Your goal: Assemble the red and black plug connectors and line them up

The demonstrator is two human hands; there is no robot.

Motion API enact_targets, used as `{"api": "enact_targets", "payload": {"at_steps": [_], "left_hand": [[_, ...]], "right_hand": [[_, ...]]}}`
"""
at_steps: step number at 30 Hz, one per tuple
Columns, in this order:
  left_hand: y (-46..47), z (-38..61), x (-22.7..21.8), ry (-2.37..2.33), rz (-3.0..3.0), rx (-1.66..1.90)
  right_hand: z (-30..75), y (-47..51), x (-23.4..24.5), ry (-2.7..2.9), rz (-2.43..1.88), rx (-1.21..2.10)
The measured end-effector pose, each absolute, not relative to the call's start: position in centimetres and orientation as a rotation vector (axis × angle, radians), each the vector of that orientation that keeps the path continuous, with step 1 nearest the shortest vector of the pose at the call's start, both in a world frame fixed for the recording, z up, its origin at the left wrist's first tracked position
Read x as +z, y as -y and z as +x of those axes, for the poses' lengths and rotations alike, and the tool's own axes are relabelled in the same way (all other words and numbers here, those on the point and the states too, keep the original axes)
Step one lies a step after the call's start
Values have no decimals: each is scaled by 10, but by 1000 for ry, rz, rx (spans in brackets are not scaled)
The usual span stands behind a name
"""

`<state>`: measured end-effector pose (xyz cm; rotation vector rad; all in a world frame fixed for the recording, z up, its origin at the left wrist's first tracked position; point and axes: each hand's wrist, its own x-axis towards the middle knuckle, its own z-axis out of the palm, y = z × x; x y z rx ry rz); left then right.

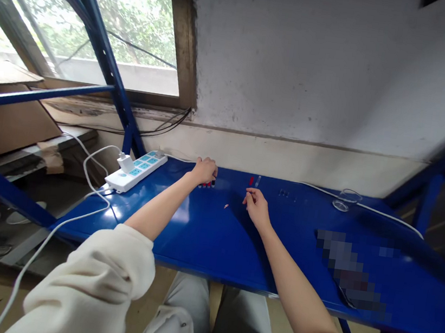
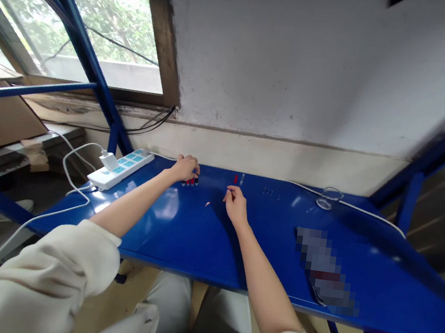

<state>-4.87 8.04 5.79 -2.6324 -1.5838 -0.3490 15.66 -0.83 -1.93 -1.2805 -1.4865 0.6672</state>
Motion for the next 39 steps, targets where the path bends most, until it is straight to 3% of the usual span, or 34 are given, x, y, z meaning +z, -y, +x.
{"api": "enact_targets", "payload": {"at_steps": [13, 24, 39], "left_hand": [[-79, -48, 55, 1623, -2667, -403], [-76, -48, 58, 1655, -2631, -179], [-74, -47, 59, 1685, -2651, -162]], "right_hand": [[157, 12, -15, 1486, -1272, 689], [157, 12, -13, 1488, -1274, 695], [159, 11, -16, 1518, -1271, 680]]}}
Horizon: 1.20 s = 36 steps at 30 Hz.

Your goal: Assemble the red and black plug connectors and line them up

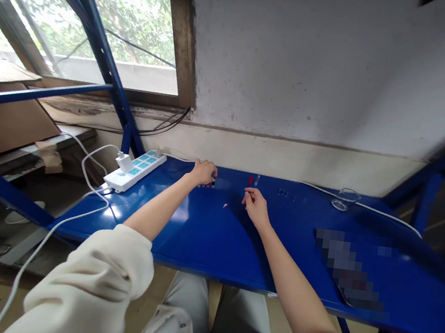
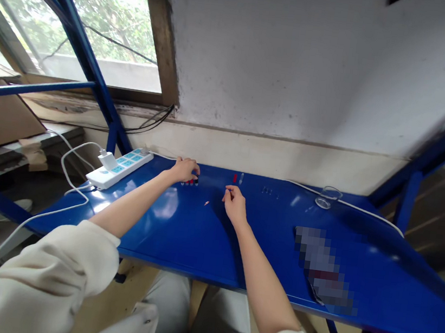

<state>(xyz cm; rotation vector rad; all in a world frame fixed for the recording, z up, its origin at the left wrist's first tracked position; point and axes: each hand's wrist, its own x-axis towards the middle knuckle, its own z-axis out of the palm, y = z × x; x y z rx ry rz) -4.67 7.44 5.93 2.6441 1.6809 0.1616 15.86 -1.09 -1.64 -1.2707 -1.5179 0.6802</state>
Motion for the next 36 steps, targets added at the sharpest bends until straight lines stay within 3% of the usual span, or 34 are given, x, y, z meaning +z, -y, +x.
{"api": "enact_targets", "payload": {"at_steps": [4, 11, 14, 18, 26, 36], "left_hand": [[-71, -47, 62, -1656, 2647, 283], [-43, -8, 58, -1417, 2664, 1090], [-33, 20, 40, -1347, 2654, 1072], [-32, 50, 13, -1472, 2679, 794], [-60, 67, -8, -1626, 2657, 421], [-60, 64, -3, -1537, 2456, 906]], "right_hand": [[159, 11, -15, 1533, -1286, 660], [165, 7, -15, 1566, -1506, 428], [168, 9, -11, 1612, -1699, 282], [171, 13, -4, 1670, -1885, 159], [171, 13, -3, 1776, -1976, -17], [173, 6, -16, 1768, -1946, -95]]}}
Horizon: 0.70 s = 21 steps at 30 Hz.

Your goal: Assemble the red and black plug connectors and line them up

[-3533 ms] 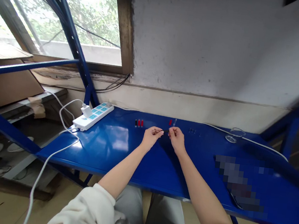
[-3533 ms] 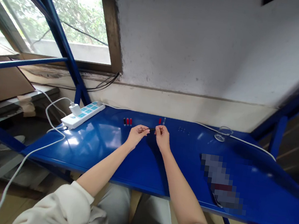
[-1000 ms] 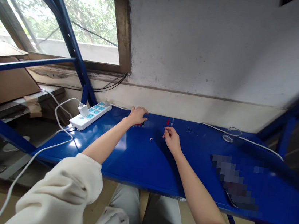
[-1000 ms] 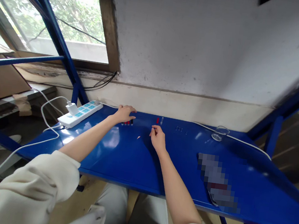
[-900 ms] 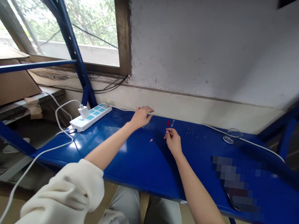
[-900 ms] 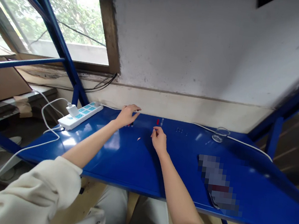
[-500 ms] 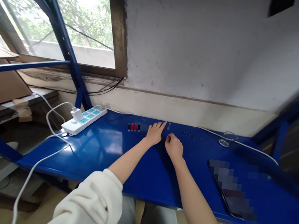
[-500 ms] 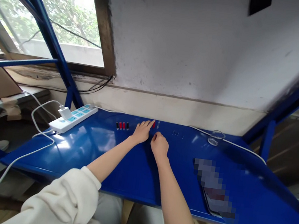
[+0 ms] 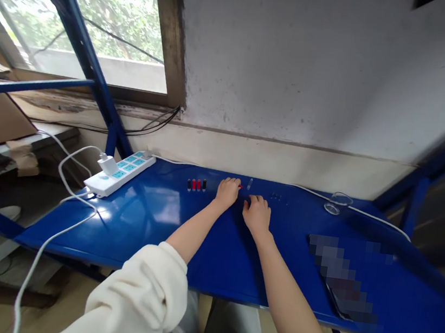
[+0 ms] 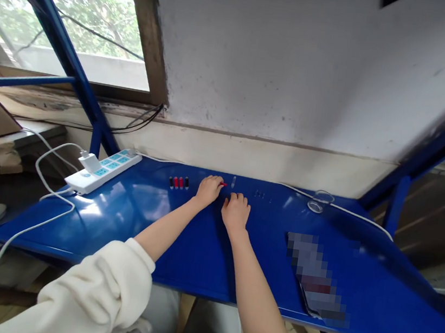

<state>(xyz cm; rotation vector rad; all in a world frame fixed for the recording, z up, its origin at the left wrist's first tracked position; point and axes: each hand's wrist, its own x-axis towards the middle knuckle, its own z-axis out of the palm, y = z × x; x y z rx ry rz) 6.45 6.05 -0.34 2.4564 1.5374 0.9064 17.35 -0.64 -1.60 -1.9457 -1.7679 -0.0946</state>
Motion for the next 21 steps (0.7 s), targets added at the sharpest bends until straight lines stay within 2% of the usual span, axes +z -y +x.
{"api": "enact_targets", "payload": {"at_steps": [8, 13, 21], "left_hand": [[-33, 35, -1, -1313, 1639, 1385], [-8, 20, -1, -1280, 1404, 1422], [-2, 20, -10, -1267, 1293, 1382]], "right_hand": [[170, -18, -37, 1741, -2011, 158], [171, -35, -39, 1775, -2046, 233], [171, -44, -38, 1751, -1927, 181]]}}
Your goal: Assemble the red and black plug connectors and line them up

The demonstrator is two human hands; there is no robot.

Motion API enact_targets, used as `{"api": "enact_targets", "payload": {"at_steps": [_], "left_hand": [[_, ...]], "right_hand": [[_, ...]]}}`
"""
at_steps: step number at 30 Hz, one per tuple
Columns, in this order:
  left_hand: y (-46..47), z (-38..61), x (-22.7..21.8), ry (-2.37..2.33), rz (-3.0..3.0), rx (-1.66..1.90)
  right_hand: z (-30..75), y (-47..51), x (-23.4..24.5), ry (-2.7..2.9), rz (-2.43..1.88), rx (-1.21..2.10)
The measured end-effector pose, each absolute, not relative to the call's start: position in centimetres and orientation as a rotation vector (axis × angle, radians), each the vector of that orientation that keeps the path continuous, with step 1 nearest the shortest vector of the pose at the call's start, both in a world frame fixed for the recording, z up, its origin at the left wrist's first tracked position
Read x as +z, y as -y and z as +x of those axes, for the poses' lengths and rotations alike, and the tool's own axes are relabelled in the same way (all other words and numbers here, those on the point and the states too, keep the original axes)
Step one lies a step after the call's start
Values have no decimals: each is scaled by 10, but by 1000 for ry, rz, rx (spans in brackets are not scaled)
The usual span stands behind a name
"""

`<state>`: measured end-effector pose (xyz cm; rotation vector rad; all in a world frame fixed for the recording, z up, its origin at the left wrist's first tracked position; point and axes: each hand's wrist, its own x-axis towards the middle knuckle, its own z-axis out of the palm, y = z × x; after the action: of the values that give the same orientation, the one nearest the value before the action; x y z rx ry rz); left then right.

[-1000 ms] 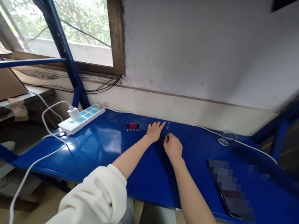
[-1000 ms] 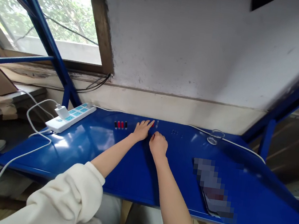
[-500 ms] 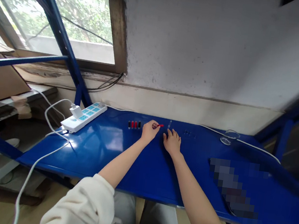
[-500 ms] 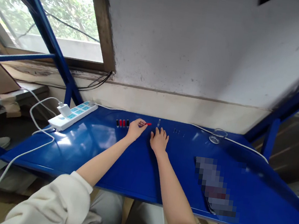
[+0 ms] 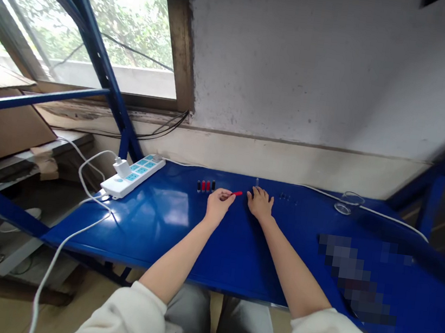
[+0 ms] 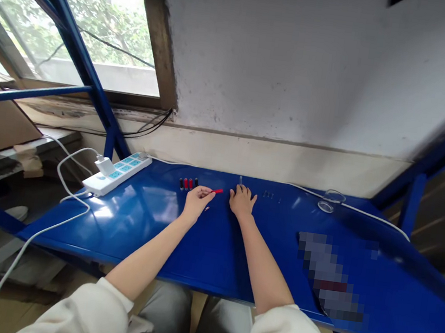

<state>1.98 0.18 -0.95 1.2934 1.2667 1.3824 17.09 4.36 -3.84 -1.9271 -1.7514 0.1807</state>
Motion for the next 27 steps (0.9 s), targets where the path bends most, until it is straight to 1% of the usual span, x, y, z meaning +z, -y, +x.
{"api": "enact_targets", "payload": {"at_steps": [3, 6, 8, 11, 15, 22, 27], "left_hand": [[-3, 21, -12, -1255, 1255, 1377], [-2, 22, -12, -1242, 1225, 1375], [-2, 22, -12, -1234, 1215, 1370], [-1, 21, -10, -1234, 1193, 1361], [-1, 21, -9, -1230, 1158, 1348], [-1, 19, -7, -1195, 1132, 1358], [0, 20, -6, -1059, 1193, 1284]], "right_hand": [[169, -34, -29, 1670, -1758, 126], [167, -21, -14, 1500, -1505, 145], [167, -12, -7, 1360, -1373, 232], [168, -6, -3, 1225, -1254, 457], [170, -7, -8, 1132, -1152, 700], [169, -8, -9, 1114, -1101, 844], [164, -5, -9, 1173, -1073, 989]]}}
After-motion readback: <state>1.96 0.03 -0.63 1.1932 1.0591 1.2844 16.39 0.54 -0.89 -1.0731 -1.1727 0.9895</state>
